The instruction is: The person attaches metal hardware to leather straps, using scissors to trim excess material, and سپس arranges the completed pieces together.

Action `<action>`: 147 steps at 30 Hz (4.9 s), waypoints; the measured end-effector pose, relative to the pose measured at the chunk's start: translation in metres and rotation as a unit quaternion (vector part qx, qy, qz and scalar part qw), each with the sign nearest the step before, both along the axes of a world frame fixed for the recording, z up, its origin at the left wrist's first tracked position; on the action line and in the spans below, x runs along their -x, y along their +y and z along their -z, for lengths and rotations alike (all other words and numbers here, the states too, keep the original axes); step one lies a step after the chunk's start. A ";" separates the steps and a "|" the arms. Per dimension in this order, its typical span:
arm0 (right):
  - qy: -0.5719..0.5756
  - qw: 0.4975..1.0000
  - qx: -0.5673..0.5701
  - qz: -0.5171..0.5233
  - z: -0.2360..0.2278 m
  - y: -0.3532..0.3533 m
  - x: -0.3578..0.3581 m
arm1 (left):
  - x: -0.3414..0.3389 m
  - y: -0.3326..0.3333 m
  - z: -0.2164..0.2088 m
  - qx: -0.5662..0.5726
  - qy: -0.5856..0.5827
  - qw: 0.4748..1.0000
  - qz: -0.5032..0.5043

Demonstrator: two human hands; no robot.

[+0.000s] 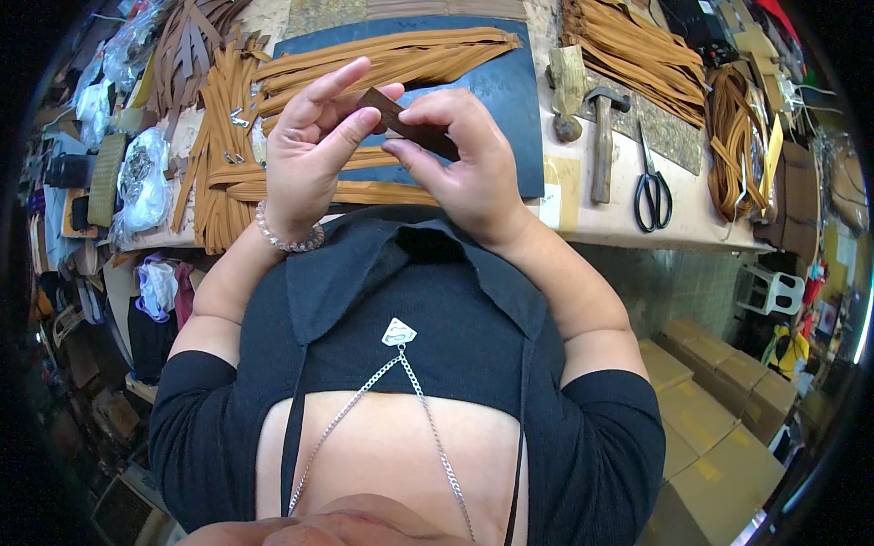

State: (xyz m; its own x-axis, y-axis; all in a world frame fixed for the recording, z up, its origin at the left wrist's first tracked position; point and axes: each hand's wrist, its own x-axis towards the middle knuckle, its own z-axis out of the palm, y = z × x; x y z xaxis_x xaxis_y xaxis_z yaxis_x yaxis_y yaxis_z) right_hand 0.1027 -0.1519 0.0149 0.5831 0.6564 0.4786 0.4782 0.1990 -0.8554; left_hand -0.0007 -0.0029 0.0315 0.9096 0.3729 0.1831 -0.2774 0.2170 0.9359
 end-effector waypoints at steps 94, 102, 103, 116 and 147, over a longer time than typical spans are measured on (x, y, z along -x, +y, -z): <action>0.089 0.984 -0.078 -0.132 0.011 0.007 0.007 | 0.007 0.006 0.002 -0.109 -0.070 0.986 -0.109; 0.173 0.968 -0.086 -0.159 0.014 0.006 0.005 | 0.008 0.007 0.006 -0.269 -0.153 0.940 -0.142; 0.172 0.967 -0.095 -0.164 0.014 0.006 0.005 | 0.008 0.009 0.004 -0.269 -0.152 0.940 -0.142; -0.047 0.992 0.116 -0.019 -0.011 -0.004 -0.009 | 0.005 0.018 -0.018 -0.381 -0.087 0.916 -0.089; 0.505 0.778 0.372 -0.022 0.005 -0.140 -0.051 | -0.011 0.013 0.031 0.030 0.244 0.967 0.073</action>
State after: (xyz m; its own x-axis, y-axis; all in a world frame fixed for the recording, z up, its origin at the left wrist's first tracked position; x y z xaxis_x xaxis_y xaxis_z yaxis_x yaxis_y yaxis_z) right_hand 0.1539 -0.2923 0.0095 0.3838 0.5630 -0.7319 -0.5059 -0.5349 -0.6767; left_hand 0.0103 0.0100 0.0009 0.9261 0.2300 -0.2990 0.2319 0.2782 0.9321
